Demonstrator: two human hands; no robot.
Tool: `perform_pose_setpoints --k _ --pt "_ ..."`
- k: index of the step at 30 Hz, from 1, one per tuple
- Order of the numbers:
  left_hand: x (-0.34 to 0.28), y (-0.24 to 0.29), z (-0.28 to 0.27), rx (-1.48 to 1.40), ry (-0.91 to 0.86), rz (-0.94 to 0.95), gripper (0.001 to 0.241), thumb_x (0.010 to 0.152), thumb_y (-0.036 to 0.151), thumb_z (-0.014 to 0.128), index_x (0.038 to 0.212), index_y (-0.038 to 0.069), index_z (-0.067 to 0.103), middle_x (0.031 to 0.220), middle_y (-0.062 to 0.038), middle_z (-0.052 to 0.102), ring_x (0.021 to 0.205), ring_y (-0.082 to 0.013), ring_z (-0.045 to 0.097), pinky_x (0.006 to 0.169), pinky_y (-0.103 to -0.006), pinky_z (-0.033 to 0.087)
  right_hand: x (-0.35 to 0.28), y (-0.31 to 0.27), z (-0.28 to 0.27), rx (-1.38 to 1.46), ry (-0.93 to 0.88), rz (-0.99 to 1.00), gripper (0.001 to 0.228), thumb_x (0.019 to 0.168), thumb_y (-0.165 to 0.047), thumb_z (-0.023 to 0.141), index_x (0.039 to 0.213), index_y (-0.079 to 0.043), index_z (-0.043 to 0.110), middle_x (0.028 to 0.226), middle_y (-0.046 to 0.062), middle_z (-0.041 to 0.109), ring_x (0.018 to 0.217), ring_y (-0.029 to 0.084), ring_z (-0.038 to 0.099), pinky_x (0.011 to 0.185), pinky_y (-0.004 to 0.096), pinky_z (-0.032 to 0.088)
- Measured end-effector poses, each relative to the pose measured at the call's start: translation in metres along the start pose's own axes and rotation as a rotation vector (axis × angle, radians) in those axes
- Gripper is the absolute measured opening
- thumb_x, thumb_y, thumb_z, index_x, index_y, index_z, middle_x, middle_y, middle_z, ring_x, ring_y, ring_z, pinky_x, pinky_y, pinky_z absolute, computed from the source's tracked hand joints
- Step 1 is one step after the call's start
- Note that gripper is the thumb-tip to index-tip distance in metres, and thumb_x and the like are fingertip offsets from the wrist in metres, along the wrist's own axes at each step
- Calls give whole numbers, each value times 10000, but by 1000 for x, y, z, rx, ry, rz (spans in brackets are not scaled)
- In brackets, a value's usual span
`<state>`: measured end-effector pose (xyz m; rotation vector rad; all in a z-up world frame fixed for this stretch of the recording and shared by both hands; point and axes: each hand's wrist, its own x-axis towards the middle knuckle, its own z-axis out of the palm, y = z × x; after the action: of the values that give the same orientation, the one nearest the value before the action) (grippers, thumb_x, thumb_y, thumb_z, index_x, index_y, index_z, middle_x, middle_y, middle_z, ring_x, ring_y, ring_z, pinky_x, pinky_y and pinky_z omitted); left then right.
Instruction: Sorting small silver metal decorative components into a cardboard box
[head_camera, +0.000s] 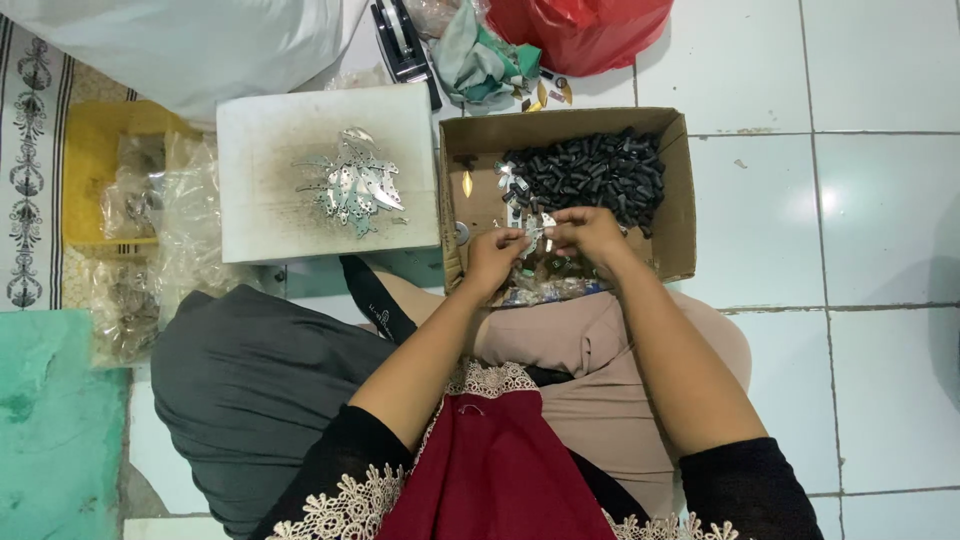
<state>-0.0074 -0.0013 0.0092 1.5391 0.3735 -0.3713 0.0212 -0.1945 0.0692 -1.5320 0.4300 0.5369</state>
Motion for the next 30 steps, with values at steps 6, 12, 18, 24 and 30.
perform_pose_setpoints --k 6,12,18,24,30 --pt "-30 43 -7 56 -14 75 474 835 213 833 1283 129 702 864 -94 780 830 -149 708 746 -388 657 19 33 13 32 -2 82 561 763 -75 878 1253 49 634 953 179 743 729 272 776 632 348 678" --pt "-42 60 -12 181 57 167 515 865 174 785 1358 141 640 880 -46 799 966 -198 706 951 -374 547 23 39 21 24 89 21 443 784 -131 891 1172 -16 712 961 83 658 770 234 751 634 359 675" --pt "-37 62 -27 44 68 176 553 824 88 809 1343 204 660 820 -34 780 689 -103 657 627 -233 591 11 21 39 171 88 -13 396 779 -85 870 1137 -7 719 930 87 669 791 252 773 726 361 682" --pt "-59 101 -73 82 173 163 583 771 113 879 1307 251 695 855 -25 783 710 -104 699 590 -244 644 -12 -17 99 346 60 -99 471 727 -6 901 1144 27 685 912 106 666 800 279 765 758 434 687" --pt "-52 122 -146 158 385 246 573 773 102 871 1306 208 692 812 -15 769 679 -112 667 674 -234 586 -7 -61 192 410 14 -168 567 744 11 900 1234 83 624 944 146 674 799 266 762 747 401 691"
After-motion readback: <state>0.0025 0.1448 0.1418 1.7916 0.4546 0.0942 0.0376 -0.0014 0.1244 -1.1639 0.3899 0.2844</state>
